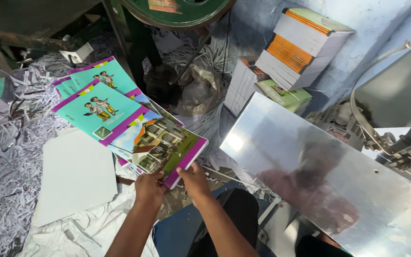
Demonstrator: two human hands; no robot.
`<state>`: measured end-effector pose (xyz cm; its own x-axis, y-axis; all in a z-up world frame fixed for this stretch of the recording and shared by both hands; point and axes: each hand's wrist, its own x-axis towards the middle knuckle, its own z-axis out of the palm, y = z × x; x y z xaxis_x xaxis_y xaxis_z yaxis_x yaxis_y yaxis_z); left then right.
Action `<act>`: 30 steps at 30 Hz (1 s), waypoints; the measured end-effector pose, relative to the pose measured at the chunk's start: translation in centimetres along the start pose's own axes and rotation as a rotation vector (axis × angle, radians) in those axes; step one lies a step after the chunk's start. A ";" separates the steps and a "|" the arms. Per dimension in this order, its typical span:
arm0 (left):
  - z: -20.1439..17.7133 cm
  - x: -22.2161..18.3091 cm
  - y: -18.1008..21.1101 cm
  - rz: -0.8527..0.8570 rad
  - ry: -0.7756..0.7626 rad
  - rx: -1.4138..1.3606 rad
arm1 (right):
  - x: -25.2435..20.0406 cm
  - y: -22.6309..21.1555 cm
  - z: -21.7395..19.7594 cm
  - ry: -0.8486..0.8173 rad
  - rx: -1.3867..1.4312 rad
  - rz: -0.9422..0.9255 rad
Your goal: The person repeatedly picks up a book cover, aligns it with a book block, and feeds the assembly into a sewing machine to stitch the spine. After each stitch, the person removes the bound book and places it on a growing stack.
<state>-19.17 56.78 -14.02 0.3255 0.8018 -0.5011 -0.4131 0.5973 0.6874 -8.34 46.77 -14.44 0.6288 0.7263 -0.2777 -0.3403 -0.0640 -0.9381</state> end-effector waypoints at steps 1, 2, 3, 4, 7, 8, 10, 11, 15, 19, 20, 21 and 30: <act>0.0 -0.5 0.4 -0.016 0.024 0.045 | 0.0 -0.3 -0.1 0.026 -0.012 0.030; 0.0 -1.0 0.9 -0.031 0.049 0.090 | 0.0 -0.6 -0.1 0.051 -0.024 0.061; 0.0 -1.6 1.1 -0.049 0.073 0.134 | -0.3 -1.0 -0.3 0.077 -0.037 0.092; 0.2 -1.9 1.3 0.060 0.128 0.176 | -0.5 -1.4 -0.5 0.097 -0.116 0.025; 0.2 -3.0 2.5 0.518 0.212 0.442 | -1.3 -2.3 -0.4 0.122 -0.294 -0.120; 0.1 -3.3 2.9 0.754 0.177 0.621 | -1.7 -2.6 -0.3 0.115 -0.318 -0.132; 1.3 -3.0 3.6 1.067 0.027 0.840 | -2.0 -3.4 -0.6 0.125 -0.403 -0.145; 2.4 -2.4 3.9 1.136 -0.079 0.885 | -2.3 -3.5 -0.7 0.137 -0.463 -0.135; 6.9 0.1 5.0 1.185 -0.355 1.039 | -3.1 -3.8 -0.8 0.104 -0.417 -0.249; 11.8 2.7 6.0 1.338 -0.519 1.329 | -3.7 -3.8 -1.0 0.116 -0.461 -0.300; 12.5 3.0 6.0 1.315 -0.565 1.367 | -3.8 -3.8 -1.1 0.110 -0.458 -0.311; 13.0 3.3 6.2 1.290 -0.609 1.405 | -3.9 -3.7 -1.2 0.103 -0.454 -0.322; 13.5 3.3 7.7 1.033 -0.775 1.346 | -3.4 -3.4 -2.1 0.078 -0.412 -0.446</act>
<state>-9.79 63.83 -3.32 0.8417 0.3761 0.3874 0.0641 -0.7820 0.6200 -7.87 43.10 -10.71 0.7027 0.6931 0.1607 0.2563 -0.0359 -0.9659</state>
